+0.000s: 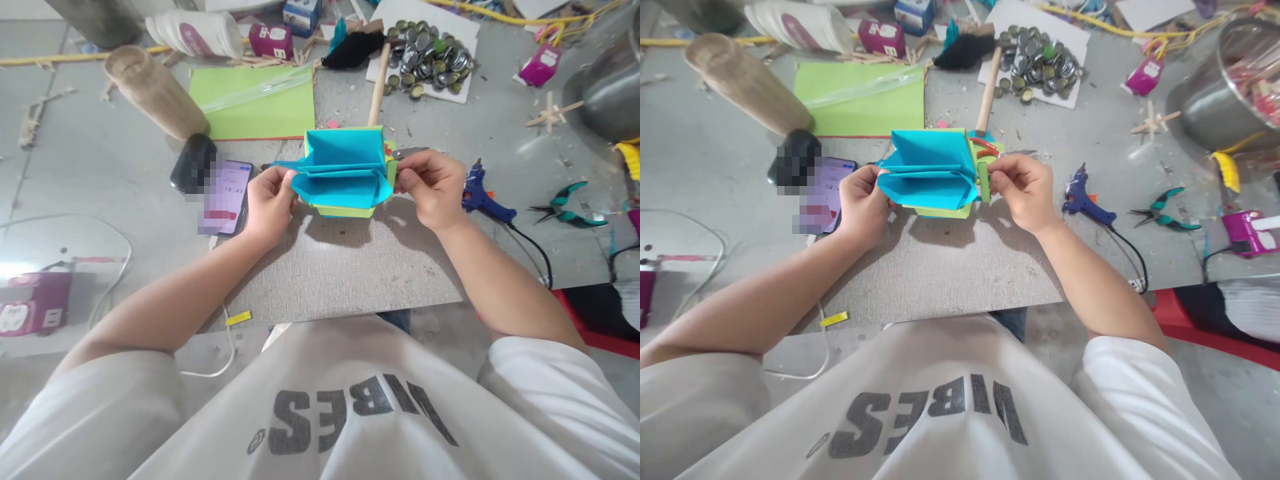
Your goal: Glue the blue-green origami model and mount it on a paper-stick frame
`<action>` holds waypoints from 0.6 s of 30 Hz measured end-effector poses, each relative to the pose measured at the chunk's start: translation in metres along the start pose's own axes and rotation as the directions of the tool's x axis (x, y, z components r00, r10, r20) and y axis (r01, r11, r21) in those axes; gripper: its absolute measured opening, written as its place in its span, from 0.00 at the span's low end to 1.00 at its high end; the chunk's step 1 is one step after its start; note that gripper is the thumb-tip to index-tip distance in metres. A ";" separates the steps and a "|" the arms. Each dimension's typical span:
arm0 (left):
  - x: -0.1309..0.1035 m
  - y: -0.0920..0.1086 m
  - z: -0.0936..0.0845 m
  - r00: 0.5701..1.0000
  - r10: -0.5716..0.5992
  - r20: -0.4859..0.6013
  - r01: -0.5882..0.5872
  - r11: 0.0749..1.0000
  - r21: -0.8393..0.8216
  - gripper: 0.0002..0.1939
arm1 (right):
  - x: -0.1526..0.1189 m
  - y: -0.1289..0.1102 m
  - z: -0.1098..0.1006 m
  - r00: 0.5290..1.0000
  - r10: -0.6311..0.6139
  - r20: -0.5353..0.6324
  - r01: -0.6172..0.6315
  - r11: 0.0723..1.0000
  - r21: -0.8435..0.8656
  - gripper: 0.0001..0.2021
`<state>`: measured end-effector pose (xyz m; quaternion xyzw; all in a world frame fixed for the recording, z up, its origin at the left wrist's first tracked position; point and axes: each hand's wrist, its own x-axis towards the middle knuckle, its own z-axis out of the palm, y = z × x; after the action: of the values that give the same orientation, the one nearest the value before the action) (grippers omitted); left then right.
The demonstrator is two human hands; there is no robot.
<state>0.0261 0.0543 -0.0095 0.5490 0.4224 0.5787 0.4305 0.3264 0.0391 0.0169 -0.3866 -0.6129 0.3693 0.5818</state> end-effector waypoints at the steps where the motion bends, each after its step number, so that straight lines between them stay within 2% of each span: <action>1: 0.000 0.001 0.000 1.000 -0.006 0.011 0.006 1.000 -0.012 0.28 | -0.002 0.001 0.000 0.996 -0.086 -0.009 0.086 0.995 -0.043 0.18; 3: 0.002 0.002 -0.001 0.999 -0.022 0.032 0.024 0.998 -0.053 0.28 | -0.004 0.003 -0.002 0.971 -0.237 -0.006 0.234 0.962 -0.137 0.12; 5: 0.003 0.003 -0.002 0.997 -0.049 0.061 0.056 0.993 -0.108 0.30 | -0.006 0.003 -0.006 0.941 -0.338 0.009 0.331 0.913 -0.239 0.09; 8: 0.005 0.004 -0.005 0.985 -0.098 0.145 0.122 0.978 -0.168 0.36 | -0.004 0.001 -0.015 0.923 -0.381 0.048 0.369 0.844 -0.390 0.14; 11: 0.007 0.008 -0.006 0.968 -0.122 0.221 0.163 0.970 -0.179 0.37 | 0.000 -0.006 -0.020 0.926 -0.358 0.122 0.372 0.806 -0.460 0.17; 14: 0.008 0.012 -0.004 0.948 -0.200 0.247 0.248 0.951 -0.185 0.32 | 0.001 -0.017 -0.018 0.936 -0.301 0.185 0.351 0.853 -0.387 0.13; 18: 0.008 0.014 -0.005 0.924 -0.295 0.244 0.342 0.922 -0.182 0.31 | -0.002 -0.027 -0.009 0.978 -0.116 0.172 0.162 0.945 -0.285 0.12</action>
<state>0.0206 0.0578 0.0061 0.4796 0.3910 0.4821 0.6202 0.3338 0.0256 0.0405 -0.3961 -0.7299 0.2593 0.4931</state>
